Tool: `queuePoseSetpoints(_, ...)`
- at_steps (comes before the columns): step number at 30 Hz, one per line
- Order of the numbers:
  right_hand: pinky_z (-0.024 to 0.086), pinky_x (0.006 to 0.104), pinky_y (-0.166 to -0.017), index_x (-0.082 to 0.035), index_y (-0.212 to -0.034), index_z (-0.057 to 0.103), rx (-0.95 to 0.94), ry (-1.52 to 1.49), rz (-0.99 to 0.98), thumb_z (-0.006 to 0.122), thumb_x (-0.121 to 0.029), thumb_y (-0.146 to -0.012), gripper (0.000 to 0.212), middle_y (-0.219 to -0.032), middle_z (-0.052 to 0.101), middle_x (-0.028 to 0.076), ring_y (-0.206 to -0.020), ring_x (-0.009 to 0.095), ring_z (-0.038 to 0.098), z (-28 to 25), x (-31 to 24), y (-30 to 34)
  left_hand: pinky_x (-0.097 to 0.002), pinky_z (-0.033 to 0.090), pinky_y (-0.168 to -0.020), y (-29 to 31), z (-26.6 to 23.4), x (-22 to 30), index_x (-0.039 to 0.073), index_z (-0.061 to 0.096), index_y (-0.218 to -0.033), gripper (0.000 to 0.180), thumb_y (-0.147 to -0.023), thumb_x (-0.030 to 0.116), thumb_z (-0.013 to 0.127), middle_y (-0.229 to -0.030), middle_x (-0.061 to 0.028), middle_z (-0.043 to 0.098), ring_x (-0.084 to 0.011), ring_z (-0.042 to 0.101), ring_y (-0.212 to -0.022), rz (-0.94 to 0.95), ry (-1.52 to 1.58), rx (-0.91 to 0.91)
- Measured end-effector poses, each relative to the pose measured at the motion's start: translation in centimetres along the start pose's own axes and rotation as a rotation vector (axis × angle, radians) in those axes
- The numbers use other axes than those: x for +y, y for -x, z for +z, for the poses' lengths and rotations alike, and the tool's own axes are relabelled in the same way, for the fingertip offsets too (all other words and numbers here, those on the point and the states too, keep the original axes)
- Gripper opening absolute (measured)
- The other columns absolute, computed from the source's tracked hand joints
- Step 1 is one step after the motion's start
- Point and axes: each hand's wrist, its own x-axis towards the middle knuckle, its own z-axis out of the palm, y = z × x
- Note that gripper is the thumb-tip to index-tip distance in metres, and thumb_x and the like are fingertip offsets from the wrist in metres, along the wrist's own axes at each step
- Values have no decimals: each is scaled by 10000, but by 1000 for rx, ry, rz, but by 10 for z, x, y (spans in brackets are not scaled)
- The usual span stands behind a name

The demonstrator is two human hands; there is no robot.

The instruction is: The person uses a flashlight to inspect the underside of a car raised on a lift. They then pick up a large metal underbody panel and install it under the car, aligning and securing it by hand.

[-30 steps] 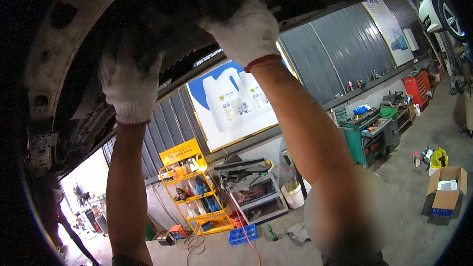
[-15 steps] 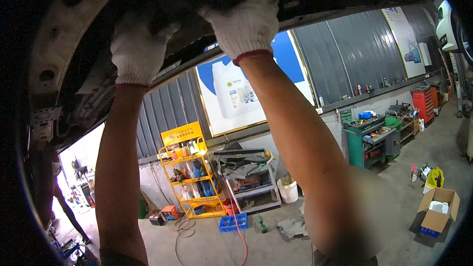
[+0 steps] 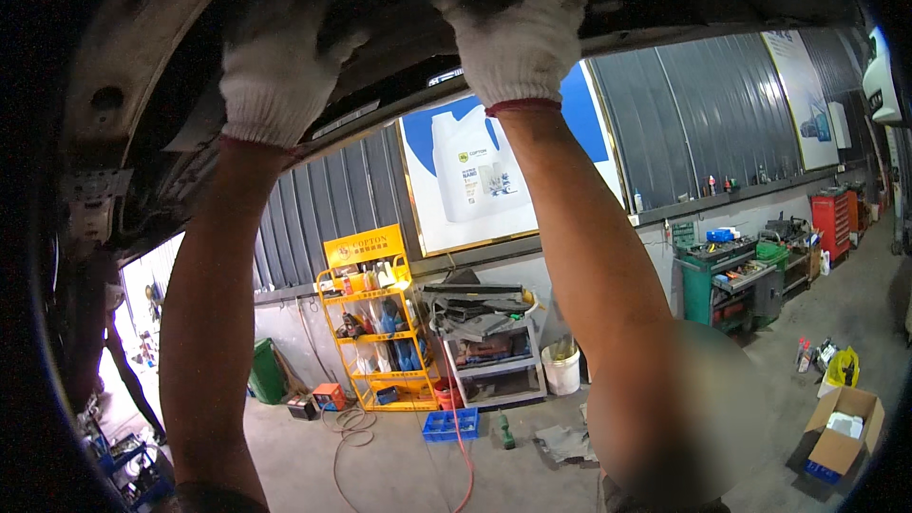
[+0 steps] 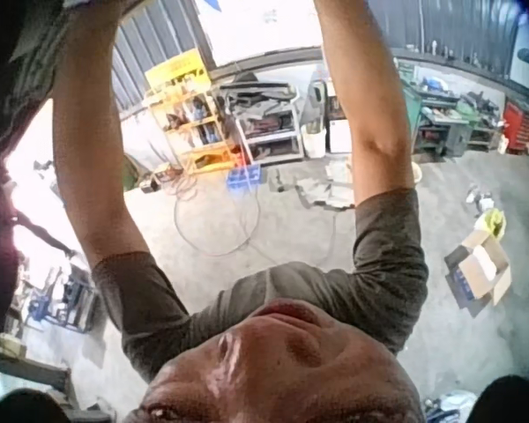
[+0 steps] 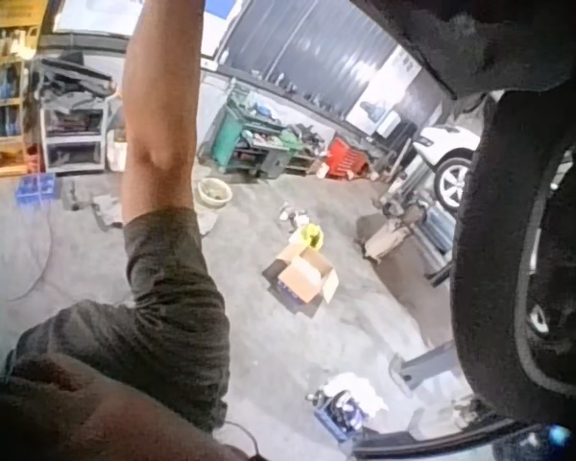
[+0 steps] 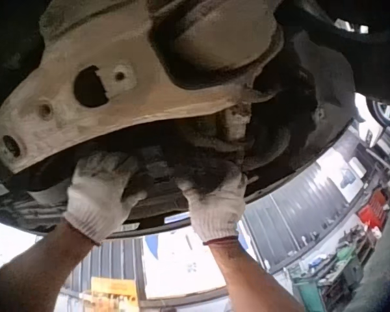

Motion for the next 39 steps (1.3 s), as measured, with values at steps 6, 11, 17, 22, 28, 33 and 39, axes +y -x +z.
queuePoseSetpoints(6,374,524,-1107,-4,-1405,463,57,86,64,863,-332,-702,873,-1347,557,231,-1260,440,491,-20,-35,-12,-619,419,-1066,39,6,-40,229,406,-1527,913,-797,665,741,-1486,-178,503,-390,521,-1330,-357,-17,8)
queuePoseSetpoints(11,392,542,-1078,-11,-1419,458,-64,146,-202,856,-350,-698,891,-1351,543,252,-1247,448,497,-34,-69,-23,-499,599,-784,43,15,-56,110,370,-1536,1007,-814,749,662,-1429,-208,551,-380,652,-1166,-237,-7,29)
queuePoseSetpoints(17,404,544,-1062,-11,-1396,502,-127,92,-179,866,-485,-660,948,-1344,555,270,-1233,448,519,-8,-81,-19,-550,500,-984,42,13,-49,122,465,-1467,901,-777,588,809,-1326,-190,610,-377,622,-1198,-183,49,152)
queuePoseSetpoints(22,402,542,-1067,7,-1365,535,-249,-23,-98,850,-494,-695,894,-1298,592,276,-1219,443,538,-1,-79,-16,-485,452,-1044,36,-6,-31,48,527,-1406,861,-771,571,780,-1357,-198,592,-354,564,-1259,-260,-56,29)
queuePoseSetpoints(28,394,531,-1083,41,-1324,550,-17,262,-191,838,-483,-710,857,-1266,620,276,-1210,446,551,9,-87,-13,-482,345,-1126,36,-17,-32,52,427,-1492,968,-736,509,822,-1436,-185,536,-348,475,-1352,-282,103,5)
queuePoseSetpoints(33,379,543,-1091,35,-1391,488,-175,166,-213,844,-469,-696,930,-1361,535,316,-1263,467,495,5,-85,-14,-489,339,-1134,44,-7,-33,52,450,-1473,940,-729,480,833,-1420,-191,546,-366,460,-1363,-244,28,143)
queuePoseSetpoints(39,406,524,-1069,25,-1407,487,-109,477,-208,837,-406,-724,880,-1357,540,295,-1221,436,517,-17,-108,-13,-507,524,-999,76,23,-91,130,499,-1466,854,-809,601,773,-1374,-178,611,-360,626,-1220,-204,38,-69)
